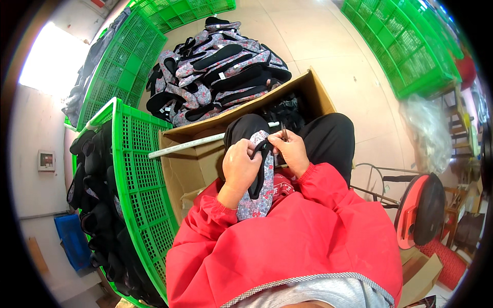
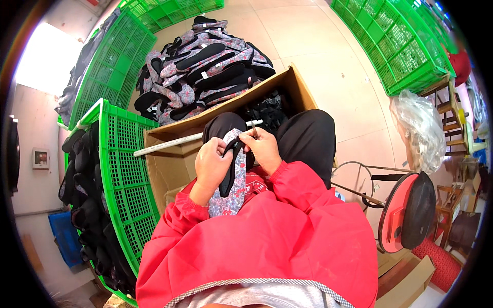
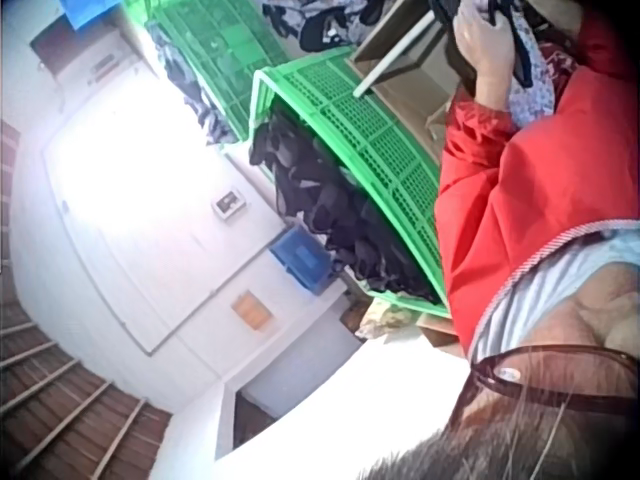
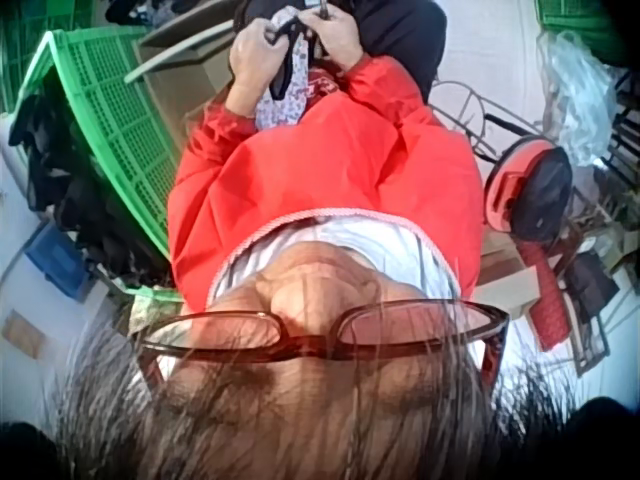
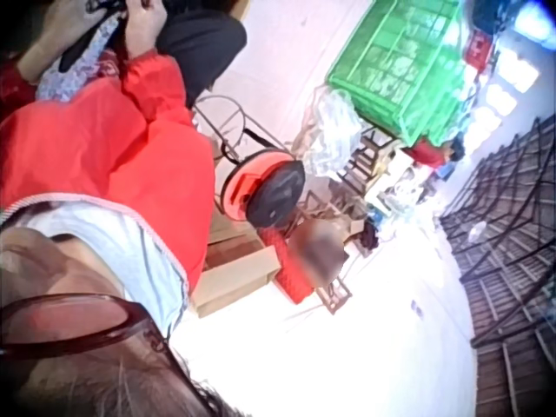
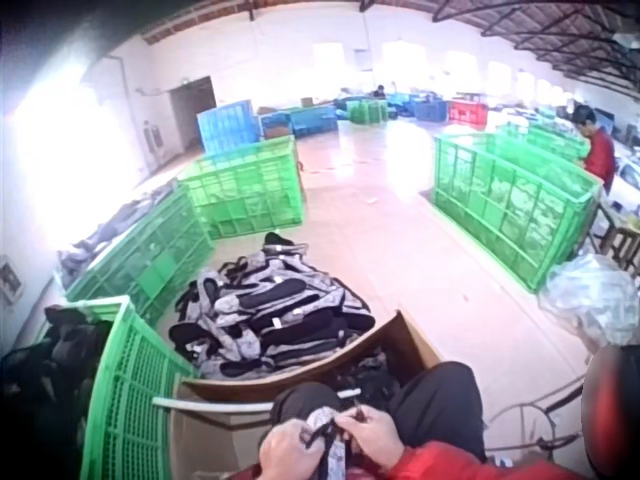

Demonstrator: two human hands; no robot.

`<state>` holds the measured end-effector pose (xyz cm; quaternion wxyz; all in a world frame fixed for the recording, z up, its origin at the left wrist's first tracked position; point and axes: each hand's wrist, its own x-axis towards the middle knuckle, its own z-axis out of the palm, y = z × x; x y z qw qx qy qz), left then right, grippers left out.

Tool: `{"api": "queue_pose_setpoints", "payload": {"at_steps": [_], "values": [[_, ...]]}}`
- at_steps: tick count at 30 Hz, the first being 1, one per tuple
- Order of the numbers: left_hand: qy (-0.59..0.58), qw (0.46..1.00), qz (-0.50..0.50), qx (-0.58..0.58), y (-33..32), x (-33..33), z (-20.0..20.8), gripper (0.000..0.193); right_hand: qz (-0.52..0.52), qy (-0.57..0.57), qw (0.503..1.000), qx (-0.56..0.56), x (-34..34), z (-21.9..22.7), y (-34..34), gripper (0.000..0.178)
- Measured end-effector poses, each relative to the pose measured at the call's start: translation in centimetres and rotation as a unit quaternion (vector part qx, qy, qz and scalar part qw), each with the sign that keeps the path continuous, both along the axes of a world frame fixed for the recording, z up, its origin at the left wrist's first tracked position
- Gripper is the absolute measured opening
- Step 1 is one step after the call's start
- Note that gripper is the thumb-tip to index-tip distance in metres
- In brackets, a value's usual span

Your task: The person sits on the floor and uses small scissors to trim loose threads and excess fabric from the edges of patterned slippers. They pick up slippers from a cardboard box, trim them, and place the finished items into a green plastic crate.

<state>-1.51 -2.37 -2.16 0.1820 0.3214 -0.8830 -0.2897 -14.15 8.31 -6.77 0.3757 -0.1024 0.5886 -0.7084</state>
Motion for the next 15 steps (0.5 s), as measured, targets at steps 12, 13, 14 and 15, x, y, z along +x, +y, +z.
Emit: {"api": "queue_pose_setpoints", "payload": {"at_steps": [12, 13, 14, 15], "values": [[0.123, 0.956, -0.073, -0.255, 1.0, 0.1, 4.0, 0.012, -0.001, 0.018, 0.999, -0.038, -2.2, 3.7, 3.0, 0.031], [0.119, 0.957, -0.078, -0.254, 1.1, 0.0, 4.4, 0.013, 0.033, 0.028, 0.998, -0.044, -2.1, 3.9, 3.0, 0.036], [0.116, 0.957, -0.082, -0.253, 1.3, -0.1, 4.8, 0.015, 0.067, 0.038, 0.996, -0.050, -2.1, 4.0, 3.1, 0.041], [0.113, 0.957, -0.087, -0.252, 1.4, -0.1, 4.9, 0.017, 0.100, 0.048, 0.992, -0.056, -2.0, 4.5, 3.1, 0.046]]}}
